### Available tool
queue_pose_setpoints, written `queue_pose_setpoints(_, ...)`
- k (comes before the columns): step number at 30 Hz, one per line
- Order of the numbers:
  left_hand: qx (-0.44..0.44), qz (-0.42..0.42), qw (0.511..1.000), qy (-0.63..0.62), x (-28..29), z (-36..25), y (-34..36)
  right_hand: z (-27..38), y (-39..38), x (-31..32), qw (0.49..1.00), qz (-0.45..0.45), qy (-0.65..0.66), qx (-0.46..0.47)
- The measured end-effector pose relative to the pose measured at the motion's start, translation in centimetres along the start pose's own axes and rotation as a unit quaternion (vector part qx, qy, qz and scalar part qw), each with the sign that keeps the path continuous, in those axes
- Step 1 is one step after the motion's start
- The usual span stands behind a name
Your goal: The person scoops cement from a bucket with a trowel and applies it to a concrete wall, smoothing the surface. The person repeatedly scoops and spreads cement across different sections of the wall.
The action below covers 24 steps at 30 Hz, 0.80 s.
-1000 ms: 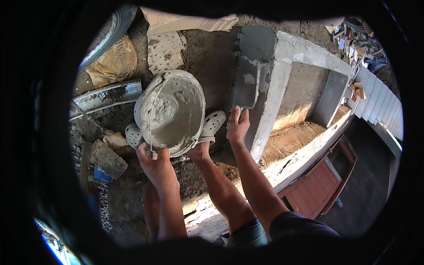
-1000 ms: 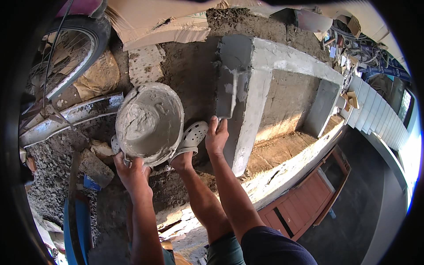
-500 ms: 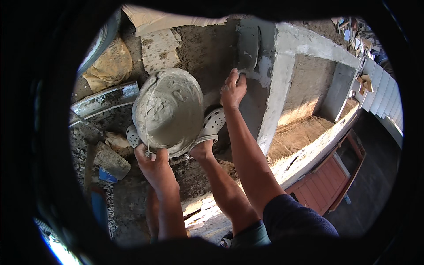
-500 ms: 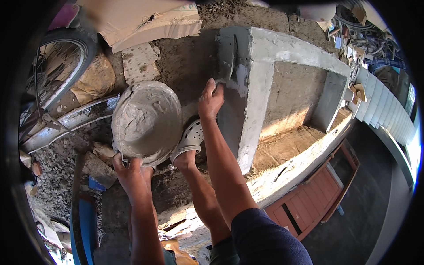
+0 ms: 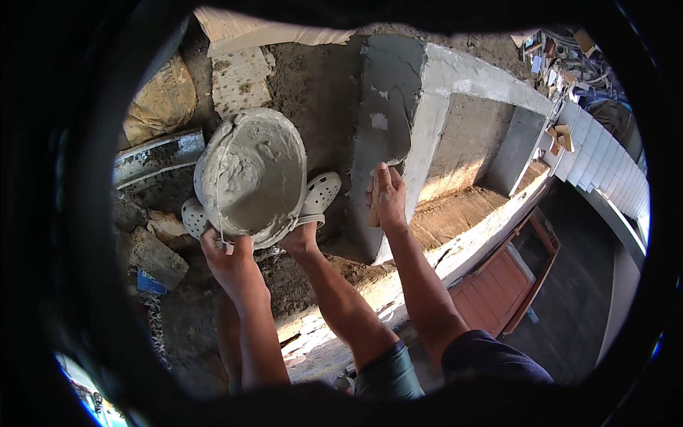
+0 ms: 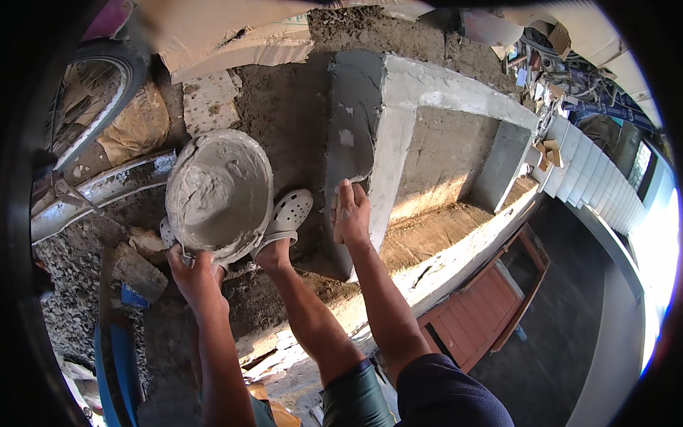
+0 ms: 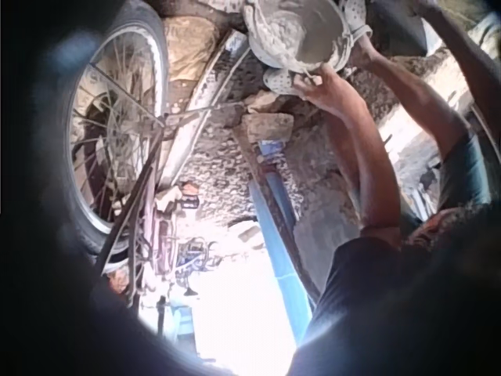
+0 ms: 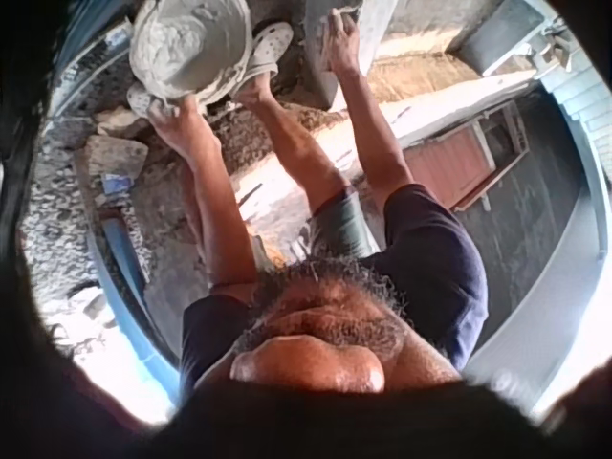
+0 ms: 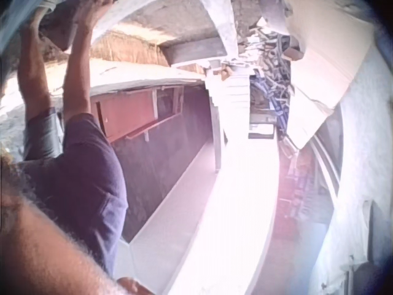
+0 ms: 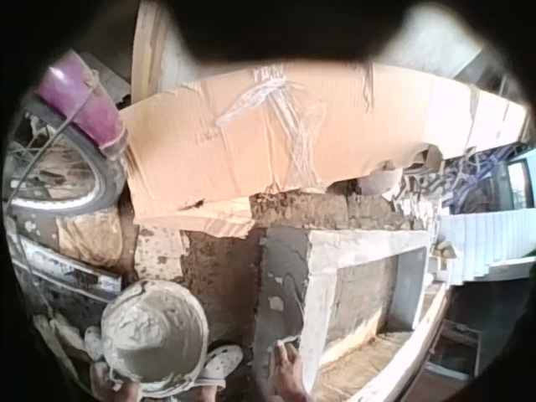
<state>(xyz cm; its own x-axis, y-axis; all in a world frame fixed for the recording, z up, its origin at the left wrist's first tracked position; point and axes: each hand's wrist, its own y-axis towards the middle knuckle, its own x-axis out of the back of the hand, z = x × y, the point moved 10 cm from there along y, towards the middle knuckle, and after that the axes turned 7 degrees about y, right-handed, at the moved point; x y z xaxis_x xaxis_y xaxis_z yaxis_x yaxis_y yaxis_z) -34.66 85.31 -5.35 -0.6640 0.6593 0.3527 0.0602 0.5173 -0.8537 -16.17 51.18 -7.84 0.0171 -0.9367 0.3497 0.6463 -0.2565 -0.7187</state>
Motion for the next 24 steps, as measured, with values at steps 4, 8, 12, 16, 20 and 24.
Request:
queue_pose_setpoints(4, 0.036, 0.003, 0.998, -0.051, 0.2, -0.3, 0.1, -3.5, -4.3, 3.7, 0.991, -0.038, 0.013, -0.128)
queue_pose_setpoints(8, 0.036, 0.013, 0.998, -0.055, 0.2, -0.9, -0.3, -4.8, -9.0, 6.8, 0.987, -0.008, -0.126, -0.103)
queue_pose_setpoints(12, 0.003, 0.017, 0.998, -0.061, 0.1, -1.8, -0.1, -3.6, -8.3, 6.6, 0.962, 0.034, -0.164, -0.217)
queue_pose_setpoints(16, 0.030, 0.034, 0.994, -0.102, 0.4, -1.9, 0.1, 5.1, -1.4, 1.5, 0.984, 0.043, -0.126, -0.122)
queue_pose_setpoints(20, 0.023, 0.041, 0.994, -0.100, 1.5, -2.6, 0.3, 11.6, 0.7, -1.4, 0.989, 0.022, -0.148, -0.002)
queue_pose_setpoints(24, 0.024, 0.034, 0.996, -0.079, 2.3, -1.3, 0.8, 14.4, 0.2, -2.1, 0.988, 0.015, -0.148, 0.034)
